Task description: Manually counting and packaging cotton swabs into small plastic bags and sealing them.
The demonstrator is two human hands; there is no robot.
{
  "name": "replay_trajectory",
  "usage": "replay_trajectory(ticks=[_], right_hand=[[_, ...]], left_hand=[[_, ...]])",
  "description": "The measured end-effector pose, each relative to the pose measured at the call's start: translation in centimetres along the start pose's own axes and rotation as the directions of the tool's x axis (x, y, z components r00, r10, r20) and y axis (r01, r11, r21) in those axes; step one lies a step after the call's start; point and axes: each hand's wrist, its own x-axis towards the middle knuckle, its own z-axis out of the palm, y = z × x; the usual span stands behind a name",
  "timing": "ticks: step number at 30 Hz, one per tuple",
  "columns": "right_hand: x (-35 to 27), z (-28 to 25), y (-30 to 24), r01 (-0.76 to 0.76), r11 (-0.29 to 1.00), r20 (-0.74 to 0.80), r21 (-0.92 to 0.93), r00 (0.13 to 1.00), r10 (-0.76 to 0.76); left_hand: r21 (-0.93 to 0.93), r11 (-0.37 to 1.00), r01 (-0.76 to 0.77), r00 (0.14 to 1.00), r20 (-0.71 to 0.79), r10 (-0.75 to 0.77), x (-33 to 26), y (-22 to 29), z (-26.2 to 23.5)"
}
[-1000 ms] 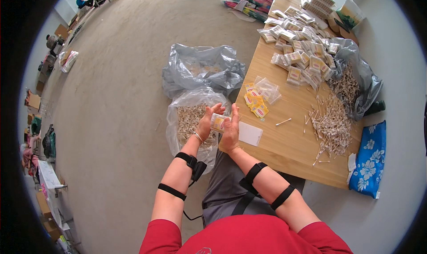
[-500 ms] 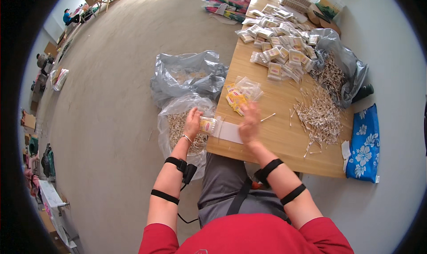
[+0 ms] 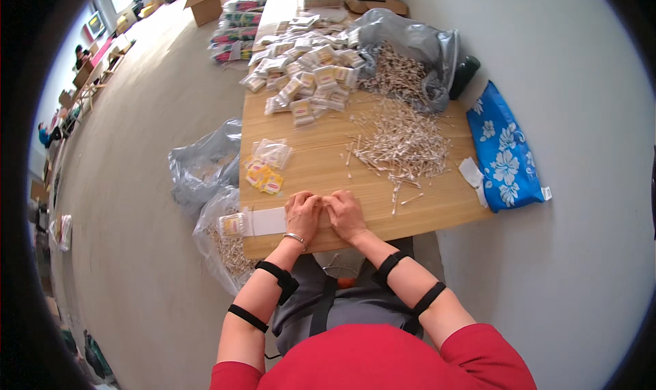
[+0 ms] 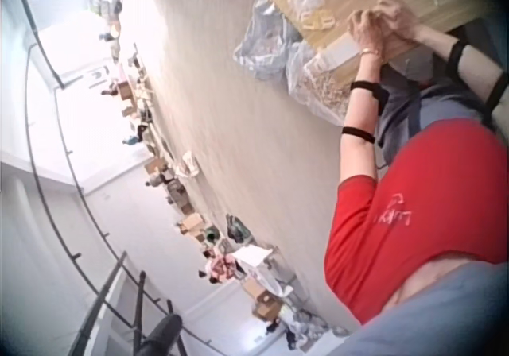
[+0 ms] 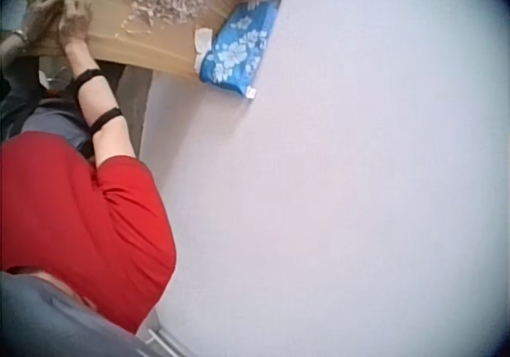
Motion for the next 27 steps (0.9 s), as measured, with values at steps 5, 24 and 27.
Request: replay_trajectory(ticks=[5, 24, 27], right_hand=[[-1.4, -6.4, 5.2, -0.566, 0.755, -0.492, -0.333, 0.787, 0.373], [4.1, -0.4, 4.7, 0.086, 0.989, 0.127, -0.122, 0.989, -0.071], [5.3, -1.9, 6.7, 0.088, 0.946, 0.125, -0.311, 0.991, -0.052]], left_hand=[[-0.06, 0.995, -0.075, 0.997, 0.007, 0.075, -0.7, 0.9, 1.5], [0.035, 0.984, -0.172, 0.985, 0.028, 0.171, -0.5, 2.4, 1.1], [0.019, 0.986, -0.163, 0.986, 0.031, 0.163, -0.6, 2.3, 0.8]])
